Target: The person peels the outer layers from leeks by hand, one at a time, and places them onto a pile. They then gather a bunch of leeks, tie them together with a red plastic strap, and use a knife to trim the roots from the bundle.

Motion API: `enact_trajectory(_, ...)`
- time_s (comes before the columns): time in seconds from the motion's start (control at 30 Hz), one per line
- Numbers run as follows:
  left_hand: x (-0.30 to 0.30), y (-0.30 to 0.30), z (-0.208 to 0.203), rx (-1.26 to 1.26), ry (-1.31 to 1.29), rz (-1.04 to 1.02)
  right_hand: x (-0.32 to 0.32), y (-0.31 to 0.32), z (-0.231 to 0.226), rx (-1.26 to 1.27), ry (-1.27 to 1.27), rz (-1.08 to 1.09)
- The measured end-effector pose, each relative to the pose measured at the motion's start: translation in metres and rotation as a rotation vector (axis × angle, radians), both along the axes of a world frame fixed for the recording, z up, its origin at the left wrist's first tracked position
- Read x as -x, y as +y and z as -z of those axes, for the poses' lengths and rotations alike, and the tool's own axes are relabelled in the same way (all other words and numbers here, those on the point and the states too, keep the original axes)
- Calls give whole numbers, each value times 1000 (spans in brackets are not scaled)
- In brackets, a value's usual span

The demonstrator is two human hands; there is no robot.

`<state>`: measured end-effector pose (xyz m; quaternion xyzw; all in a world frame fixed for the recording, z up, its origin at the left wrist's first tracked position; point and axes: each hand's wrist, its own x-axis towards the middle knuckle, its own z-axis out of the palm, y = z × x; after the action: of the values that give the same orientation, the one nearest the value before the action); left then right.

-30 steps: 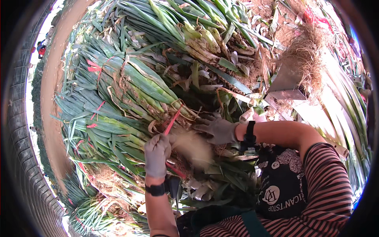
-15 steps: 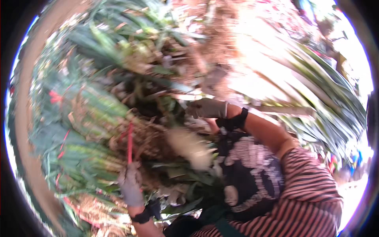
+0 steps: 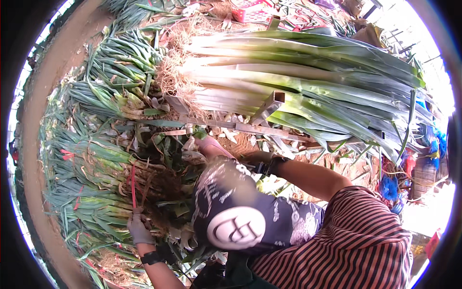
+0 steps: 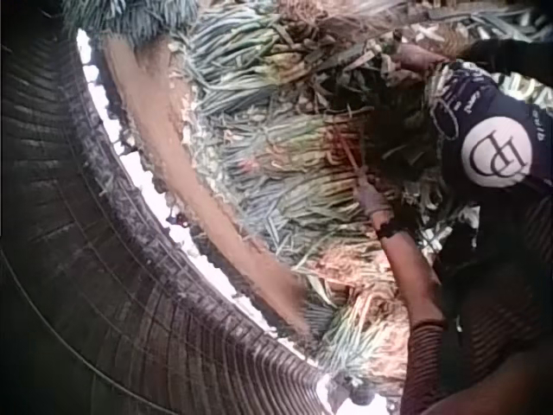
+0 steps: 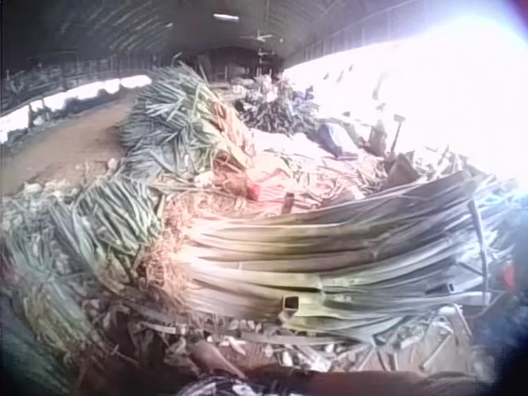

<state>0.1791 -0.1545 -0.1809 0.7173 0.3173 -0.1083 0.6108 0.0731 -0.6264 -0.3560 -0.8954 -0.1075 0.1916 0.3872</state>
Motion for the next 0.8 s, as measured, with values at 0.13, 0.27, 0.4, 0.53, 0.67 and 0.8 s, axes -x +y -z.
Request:
enact_trajectory(0.13,8,8,-9,-5,-34,49,-41,-25,-39,-716,556,308)
enact_trajectory(0.27,-2,-35,-16,-135,8,-32,-72,-44,-97,-564,750,248)
enact_trajectory(0.4,-14,-46,5,-92,-20,36,-138,8,-220,275,175,-193)
enact_trajectory(0.53,-2,-5,27,-104,-99,-34,-175,125,-391,220,-451,-759)
enact_trajectory(0.67,-1,-25,6,152,-69,-62,-188,143,-519,56,-544,-908)
enact_trajectory(0.8,-4,-38,-1,261,-131,-104,-137,97,-607,263,55,-793)
